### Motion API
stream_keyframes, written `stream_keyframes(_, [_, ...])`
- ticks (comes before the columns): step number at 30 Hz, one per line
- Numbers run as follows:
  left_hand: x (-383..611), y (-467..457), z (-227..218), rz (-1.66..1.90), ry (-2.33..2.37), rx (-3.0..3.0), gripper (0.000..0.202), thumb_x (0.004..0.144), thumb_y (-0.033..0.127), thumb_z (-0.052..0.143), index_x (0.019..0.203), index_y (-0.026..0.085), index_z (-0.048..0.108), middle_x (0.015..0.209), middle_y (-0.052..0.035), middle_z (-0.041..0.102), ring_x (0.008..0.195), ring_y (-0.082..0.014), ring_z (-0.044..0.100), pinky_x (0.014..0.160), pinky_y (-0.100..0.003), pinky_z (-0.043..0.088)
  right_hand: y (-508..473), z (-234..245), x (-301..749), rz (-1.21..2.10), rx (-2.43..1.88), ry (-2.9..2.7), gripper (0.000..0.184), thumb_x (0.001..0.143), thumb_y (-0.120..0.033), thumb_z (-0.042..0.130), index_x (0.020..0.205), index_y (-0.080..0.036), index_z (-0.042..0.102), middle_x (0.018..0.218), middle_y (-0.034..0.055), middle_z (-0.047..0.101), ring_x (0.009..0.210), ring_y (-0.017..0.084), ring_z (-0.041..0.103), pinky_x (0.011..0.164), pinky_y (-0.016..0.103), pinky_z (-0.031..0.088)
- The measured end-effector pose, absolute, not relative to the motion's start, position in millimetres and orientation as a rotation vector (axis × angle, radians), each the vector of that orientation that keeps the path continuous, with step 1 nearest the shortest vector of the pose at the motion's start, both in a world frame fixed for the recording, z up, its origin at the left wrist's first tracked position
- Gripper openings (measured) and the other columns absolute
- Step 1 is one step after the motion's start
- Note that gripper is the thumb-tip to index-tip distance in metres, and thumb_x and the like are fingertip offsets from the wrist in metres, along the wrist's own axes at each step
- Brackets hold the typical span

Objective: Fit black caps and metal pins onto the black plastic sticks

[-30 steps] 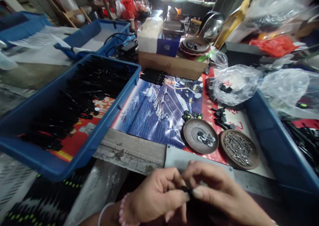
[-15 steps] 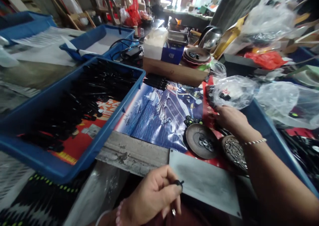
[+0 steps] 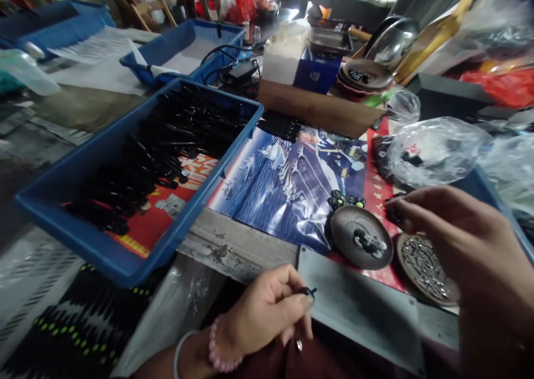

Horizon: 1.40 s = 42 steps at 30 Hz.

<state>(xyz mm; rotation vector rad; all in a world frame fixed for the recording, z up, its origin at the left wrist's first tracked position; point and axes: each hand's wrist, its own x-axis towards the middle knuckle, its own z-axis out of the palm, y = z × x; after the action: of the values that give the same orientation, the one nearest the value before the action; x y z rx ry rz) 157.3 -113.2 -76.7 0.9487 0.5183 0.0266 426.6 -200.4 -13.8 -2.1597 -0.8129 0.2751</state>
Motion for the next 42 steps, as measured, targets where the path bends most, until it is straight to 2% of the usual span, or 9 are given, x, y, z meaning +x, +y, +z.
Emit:
stream_keyframes(2, [163, -116, -74, 0.030, 0.522, 0.955, 0.021, 0.092, 0.035, 0.063, 0.087, 0.019, 0.050, 0.063, 0.0013, 0.067, 0.038, -0.0034, 0.041, 0.037, -0.015, 0.028, -212, -14, 391, 0.568, -1.922, -0.731, 0.023, 0.083, -0.046, 0.073, 0.088, -0.025, 0.068, 0.079, 0.0039, 0.068, 0.067, 0.019, 0.060, 0.057, 0.028, 0.047])
stream_keyframes(5, [170, -121, -70, 0.026, 0.535, 0.971, 0.021, 0.090, 0.035, 0.064, 0.086, 0.019, 0.050, 0.061, 0.0018, 0.065, 0.037, -0.0037, 0.041, 0.038, -0.015, 0.029, -224, -29, 351, 0.921, -1.674, -0.619, 0.022, 0.083, -0.041, 0.079, 0.086, -0.021, 0.069, 0.079, 0.0048, 0.068, 0.063, 0.015, 0.056, 0.052, 0.023, 0.045])
stream_keyframes(8, [175, -126, -66, 0.019, 0.540, 0.994, 0.022, 0.089, 0.035, 0.064, 0.084, 0.019, 0.050, 0.060, 0.0017, 0.064, 0.038, -0.0039, 0.041, 0.039, -0.015, 0.030, -230, -51, 330, 1.127, -1.475, -0.470, 0.025, 0.082, -0.040, 0.082, 0.090, -0.019, 0.072, 0.075, 0.0035, 0.066, 0.057, 0.011, 0.050, 0.048, 0.020, 0.042])
stream_keyframes(11, [176, -130, -64, 0.030, 0.538, 1.013, 0.023, 0.090, 0.037, 0.063, 0.085, 0.019, 0.050, 0.061, 0.0014, 0.064, 0.038, -0.0039, 0.042, 0.040, -0.015, 0.031, -235, -65, 321, 1.226, -1.302, -0.297, 0.027, 0.079, -0.040, 0.086, 0.094, -0.020, 0.075, 0.074, 0.0013, 0.065, 0.054, 0.008, 0.051, 0.046, 0.017, 0.041])
stream_keyframes(17, [176, -138, -61, 0.052, 0.587, 1.053, 0.024, 0.091, 0.038, 0.063, 0.086, 0.018, 0.051, 0.063, 0.0004, 0.066, 0.039, -0.0039, 0.042, 0.039, -0.015, 0.030, -244, -69, 320, 1.253, -1.090, -0.124, 0.025, 0.077, -0.035, 0.088, 0.083, -0.019, 0.069, 0.064, -0.0043, 0.057, 0.043, 0.002, 0.045, 0.044, 0.014, 0.038])
stream_keyframes(20, [179, -142, -60, 0.046, 0.585, 1.057, 0.023, 0.091, 0.037, 0.063, 0.087, 0.018, 0.051, 0.063, 0.0001, 0.067, 0.039, -0.0041, 0.041, 0.039, -0.015, 0.030, -248, -71, 324, 1.217, -1.091, -0.117, 0.030, 0.078, -0.037, 0.087, 0.080, -0.018, 0.064, 0.062, -0.0046, 0.055, 0.044, 0.003, 0.044, 0.044, 0.014, 0.038])
stream_keyframes(24, [182, -146, -59, 0.016, 0.572, 1.063, 0.022, 0.091, 0.035, 0.064, 0.085, 0.018, 0.052, 0.061, 0.0001, 0.066, 0.039, -0.0043, 0.042, 0.039, -0.015, 0.030, -253, -74, 323, 1.256, -1.093, -0.112, 0.036, 0.080, -0.042, 0.085, 0.079, -0.019, 0.058, 0.053, -0.0080, 0.045, 0.039, 0.003, 0.033, 0.039, 0.014, 0.029])
stream_keyframes(36, [183, -148, -62, -0.013, 0.576, 1.064, 0.022, 0.090, 0.036, 0.064, 0.086, 0.018, 0.052, 0.061, 0.0003, 0.067, 0.038, -0.0045, 0.043, 0.038, -0.015, 0.031, -254, -77, 325, 1.297, -1.113, -0.112, 0.037, 0.080, -0.048, 0.082, 0.081, -0.017, 0.062, 0.052, -0.0081, 0.042, 0.039, 0.003, 0.027, 0.038, 0.015, 0.020])
stream_keyframes(42, [182, -144, -63, -0.007, 0.587, 1.055, 0.020, 0.091, 0.034, 0.063, 0.086, 0.018, 0.051, 0.062, 0.0004, 0.067, 0.038, -0.0041, 0.042, 0.038, -0.015, 0.030, -250, -70, 328, 1.247, -1.185, -0.077, 0.045, 0.076, -0.054, 0.084, 0.076, -0.019, 0.055, 0.044, -0.0105, 0.039, 0.036, 0.001, 0.021, 0.036, 0.012, 0.014])
